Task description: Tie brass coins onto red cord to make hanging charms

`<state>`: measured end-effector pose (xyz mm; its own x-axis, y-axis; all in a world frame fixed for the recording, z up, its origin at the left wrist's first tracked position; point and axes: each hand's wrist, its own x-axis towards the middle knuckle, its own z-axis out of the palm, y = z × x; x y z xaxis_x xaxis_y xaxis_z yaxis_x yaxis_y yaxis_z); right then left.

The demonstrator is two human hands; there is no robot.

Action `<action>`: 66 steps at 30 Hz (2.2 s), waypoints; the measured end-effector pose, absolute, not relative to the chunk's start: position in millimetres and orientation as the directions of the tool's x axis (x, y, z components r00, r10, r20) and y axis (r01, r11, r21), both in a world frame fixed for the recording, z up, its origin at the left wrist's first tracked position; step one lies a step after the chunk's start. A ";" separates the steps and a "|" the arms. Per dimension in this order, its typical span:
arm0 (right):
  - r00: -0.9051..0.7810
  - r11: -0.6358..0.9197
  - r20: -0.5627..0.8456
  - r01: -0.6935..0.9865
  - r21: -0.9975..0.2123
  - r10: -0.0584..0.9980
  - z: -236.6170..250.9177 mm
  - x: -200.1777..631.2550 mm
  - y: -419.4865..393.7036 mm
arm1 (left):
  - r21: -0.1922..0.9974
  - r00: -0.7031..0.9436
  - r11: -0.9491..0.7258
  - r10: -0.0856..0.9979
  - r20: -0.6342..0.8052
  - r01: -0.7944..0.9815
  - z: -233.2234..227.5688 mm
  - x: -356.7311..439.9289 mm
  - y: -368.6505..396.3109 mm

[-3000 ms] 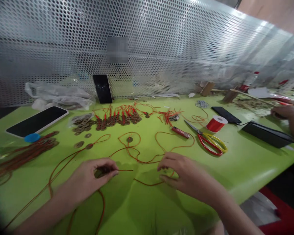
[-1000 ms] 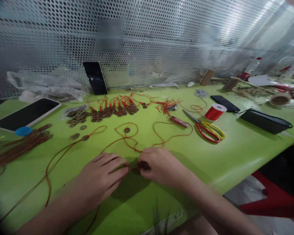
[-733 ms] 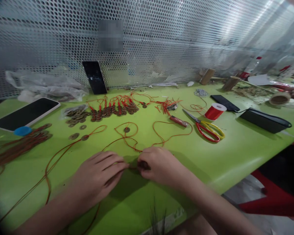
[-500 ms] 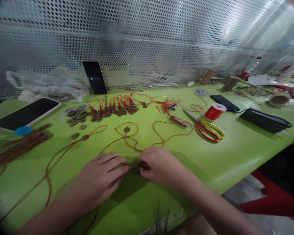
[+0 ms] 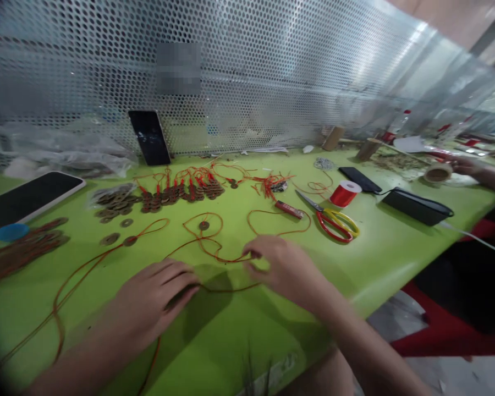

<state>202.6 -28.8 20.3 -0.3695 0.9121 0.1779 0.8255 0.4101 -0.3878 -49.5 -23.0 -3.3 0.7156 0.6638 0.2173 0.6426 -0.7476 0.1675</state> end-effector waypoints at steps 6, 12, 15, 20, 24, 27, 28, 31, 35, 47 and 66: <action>0.099 -0.112 0.300 0.993 0.025 0.949 1.5 335.3 8.0 | 0.104 0.727 -0.754 0.655 0.208 0.649 -2.6 -48.4 -23.7; 0.110 -0.116 0.163 0.993 0.026 0.981 -15.7 385.5 20.1 | 0.009 0.735 -0.754 0.643 0.215 0.657 -3.2 -44.7 -25.9; 0.145 -0.134 0.176 0.988 -0.073 0.974 -11.1 382.6 15.5 | 0.006 0.731 -0.750 0.647 0.219 0.662 -3.8 -44.0 -26.4; 0.124 -0.083 0.456 0.990 -0.110 0.881 4.4 356.0 -25.3 | 0.017 0.726 -0.756 0.635 0.263 0.654 -5.1 -45.1 -26.1; -0.267 0.342 0.321 0.917 -0.206 0.909 10.1 299.8 -80.2 | 0.053 0.719 -0.753 0.645 0.260 0.656 -1.5 -45.4 -27.8; -0.393 0.416 0.140 0.874 -0.251 0.909 6.9 256.9 -109.5 | 0.104 0.690 -0.742 0.658 0.302 0.662 2.8 -45.4 -30.8; -0.412 0.429 0.119 0.867 -0.255 0.904 5.1 246.8 -114.9 | 0.113 0.682 -0.742 0.656 0.322 0.660 3.6 -45.6 -31.8; -0.448 0.455 0.085 0.855 -0.250 0.890 0.2 232.3 -120.6 | 0.130 0.681 -0.758 0.636 0.363 0.639 2.9 -46.9 -33.9; -0.452 0.459 0.084 0.858 -0.232 0.888 -2.4 233.7 -120.4 | 0.145 0.728 -0.789 0.609 0.314 0.597 0.2 -48.9 -34.9; -0.476 0.488 0.113 0.861 -0.142 0.872 0.6 232.1 -125.1 | 0.203 0.764 -0.778 0.625 0.160 0.594 3.5 -46.5 -35.1; -0.403 0.437 0.204 0.884 -0.164 0.892 -1.2 234.6 -130.5 | 0.234 0.723 -0.739 0.670 0.167 0.632 2.2 -45.6 -33.3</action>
